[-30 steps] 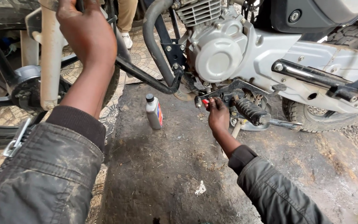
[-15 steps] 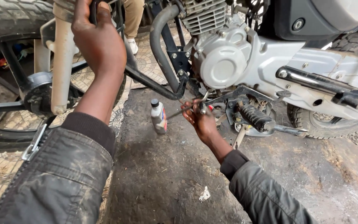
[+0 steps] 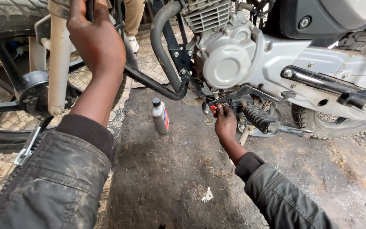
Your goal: Using hand tools to perform maintenance or repair on a motorcycle engine and surrounding components.
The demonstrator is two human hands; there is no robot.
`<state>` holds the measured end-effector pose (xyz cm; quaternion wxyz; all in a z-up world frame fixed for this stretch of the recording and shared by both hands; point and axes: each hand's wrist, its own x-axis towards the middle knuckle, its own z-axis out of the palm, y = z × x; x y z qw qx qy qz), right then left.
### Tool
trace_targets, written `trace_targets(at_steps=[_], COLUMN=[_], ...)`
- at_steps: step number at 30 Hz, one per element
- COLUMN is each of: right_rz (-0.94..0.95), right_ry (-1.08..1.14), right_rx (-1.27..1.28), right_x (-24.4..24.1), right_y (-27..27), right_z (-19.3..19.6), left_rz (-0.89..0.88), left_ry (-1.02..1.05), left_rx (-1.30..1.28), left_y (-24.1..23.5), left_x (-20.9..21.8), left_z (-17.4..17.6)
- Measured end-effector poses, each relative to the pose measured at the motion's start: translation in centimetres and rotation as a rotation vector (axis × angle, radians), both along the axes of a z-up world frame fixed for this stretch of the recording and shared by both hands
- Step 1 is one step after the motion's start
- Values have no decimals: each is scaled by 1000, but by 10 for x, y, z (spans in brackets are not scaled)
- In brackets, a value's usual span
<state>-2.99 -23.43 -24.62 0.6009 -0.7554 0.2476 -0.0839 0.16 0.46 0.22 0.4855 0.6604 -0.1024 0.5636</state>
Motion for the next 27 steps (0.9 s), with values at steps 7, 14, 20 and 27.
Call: trace_targets(at_steps=[7,14,20,27], right_rz=[25,77,360,362], right_ry=[-137,-423,-509,-403], right_rx=[562,1526,1211,1161], right_x=[16,40,58,34], right_y=[13,72,41,44], right_z=[-27,-9,-60,-44], left_rz=[80,74,83,96], left_ry=[119,94,132,80], left_rx=[-84,-43,-104,-73], left_y=[-3,-6,-9,-3], left_x=[-2,-4,1,1], left_z=[3,2,-1,3])
